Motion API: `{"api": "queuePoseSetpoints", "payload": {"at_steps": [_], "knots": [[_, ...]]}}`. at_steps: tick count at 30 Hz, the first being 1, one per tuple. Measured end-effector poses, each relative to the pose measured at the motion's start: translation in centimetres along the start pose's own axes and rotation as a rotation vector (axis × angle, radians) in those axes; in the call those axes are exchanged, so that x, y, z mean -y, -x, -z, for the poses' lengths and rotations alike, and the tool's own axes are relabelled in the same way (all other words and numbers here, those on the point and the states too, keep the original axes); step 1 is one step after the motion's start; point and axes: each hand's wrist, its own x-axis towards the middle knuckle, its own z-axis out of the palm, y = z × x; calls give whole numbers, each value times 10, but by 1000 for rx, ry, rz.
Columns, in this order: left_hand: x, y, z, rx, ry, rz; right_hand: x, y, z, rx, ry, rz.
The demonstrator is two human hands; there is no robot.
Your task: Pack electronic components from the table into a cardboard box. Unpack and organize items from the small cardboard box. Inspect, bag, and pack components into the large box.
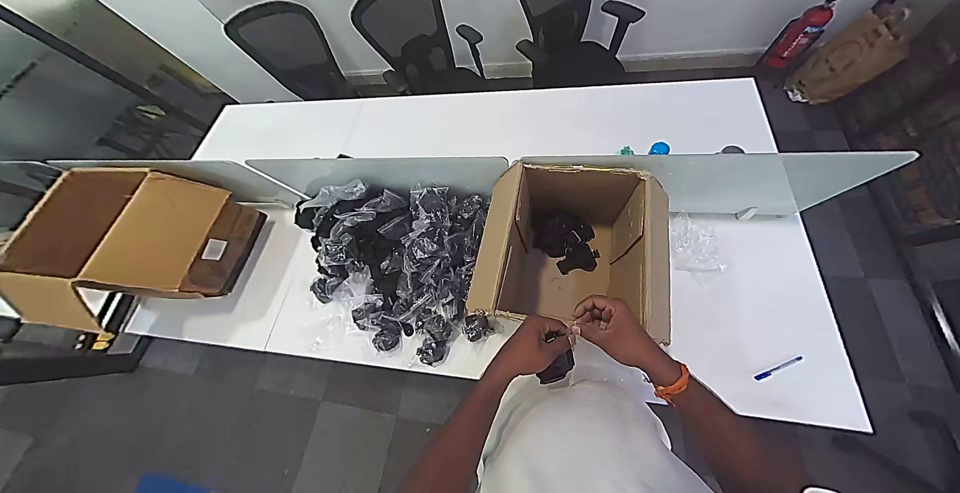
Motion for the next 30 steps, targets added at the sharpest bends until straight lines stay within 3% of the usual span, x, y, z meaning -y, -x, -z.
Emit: {"api": "queuePoseSetpoints", "payload": {"at_steps": [3,6,8,11,14,21,26,28,30], "knots": [[-1,0,1,4,34,2,0,-2,5,24,18,-6],[1,0,2,-21,69,-18,-1,-3,15,0,222,69],[2,0,1,-60,109,-29,4,2,19,-90,392,117],[1,1,1,-163,193,-27,8,10,18,-278,558,337],[2,2,-1,-267,265,-17,6,19,9,-298,582,424],[0,4,-7,-253,287,-6,-6,21,-9,-268,624,369],[0,2,-12,-480,500,26,-4,30,-20,-334,746,469],[-1,2,-14,-526,644,33,-11,37,-28,-454,688,475],[-3,3,-15,-563,774,21,-17,43,-34,-562,431,364]]}}
